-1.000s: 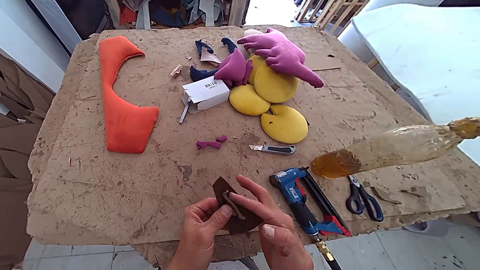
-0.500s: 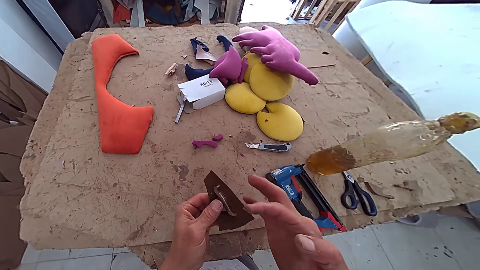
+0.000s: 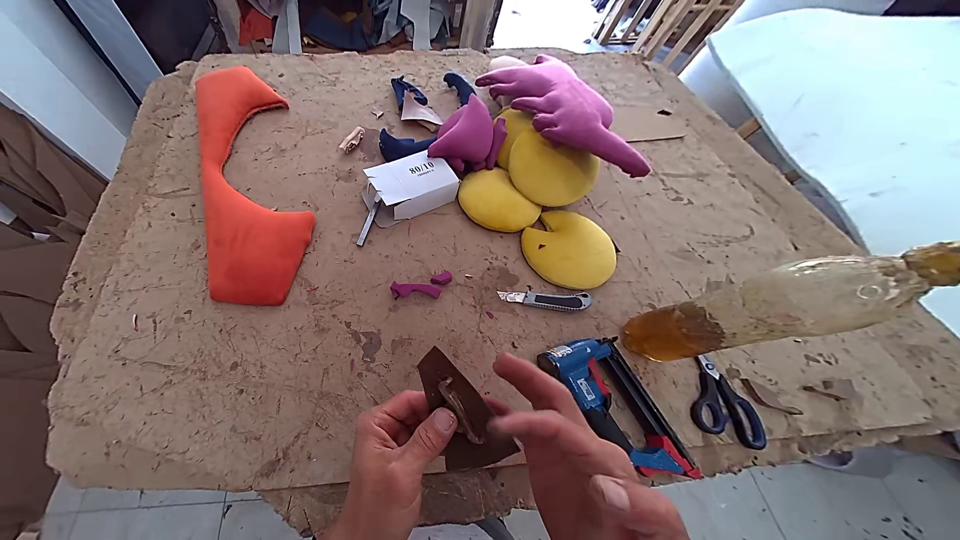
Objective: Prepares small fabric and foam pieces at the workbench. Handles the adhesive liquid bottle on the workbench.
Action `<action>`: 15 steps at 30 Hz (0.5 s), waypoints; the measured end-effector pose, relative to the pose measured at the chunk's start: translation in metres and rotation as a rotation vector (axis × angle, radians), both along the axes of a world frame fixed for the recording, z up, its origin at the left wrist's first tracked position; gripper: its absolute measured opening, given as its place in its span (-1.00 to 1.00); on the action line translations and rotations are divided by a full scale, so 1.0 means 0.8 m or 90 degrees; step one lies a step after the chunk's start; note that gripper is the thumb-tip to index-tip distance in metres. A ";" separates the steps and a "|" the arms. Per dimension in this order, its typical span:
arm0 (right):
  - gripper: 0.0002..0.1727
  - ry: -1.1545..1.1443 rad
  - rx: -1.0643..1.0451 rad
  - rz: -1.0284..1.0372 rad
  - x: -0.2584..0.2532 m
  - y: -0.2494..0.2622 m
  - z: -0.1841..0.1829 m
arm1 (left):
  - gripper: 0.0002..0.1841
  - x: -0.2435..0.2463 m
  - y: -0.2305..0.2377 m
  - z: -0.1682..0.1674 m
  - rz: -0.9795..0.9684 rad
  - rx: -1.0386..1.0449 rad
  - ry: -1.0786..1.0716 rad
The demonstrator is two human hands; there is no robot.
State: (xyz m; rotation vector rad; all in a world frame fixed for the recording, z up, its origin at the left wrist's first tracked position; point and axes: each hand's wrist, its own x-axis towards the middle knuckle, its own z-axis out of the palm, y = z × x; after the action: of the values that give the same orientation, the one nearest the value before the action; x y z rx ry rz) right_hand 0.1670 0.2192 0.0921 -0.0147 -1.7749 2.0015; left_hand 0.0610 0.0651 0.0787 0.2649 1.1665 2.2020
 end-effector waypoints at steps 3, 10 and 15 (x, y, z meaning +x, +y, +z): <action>-0.33 0.002 0.001 -0.007 -0.010 -0.004 0.006 | -0.80 0.007 0.005 0.001 0.034 -0.025 0.123; -0.25 0.003 -0.061 0.018 -0.008 -0.013 0.002 | -0.84 0.010 0.012 0.000 0.106 -0.118 0.363; -0.23 0.014 -0.267 0.058 -0.008 -0.026 0.002 | -0.86 0.001 0.010 -0.008 0.256 -0.319 0.680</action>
State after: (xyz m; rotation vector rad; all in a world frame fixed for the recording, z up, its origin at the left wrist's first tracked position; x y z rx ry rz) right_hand 0.1607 0.1981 0.0937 -0.0446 -1.3330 2.3948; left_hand 0.0620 0.0733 0.0721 1.1502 2.4533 1.9597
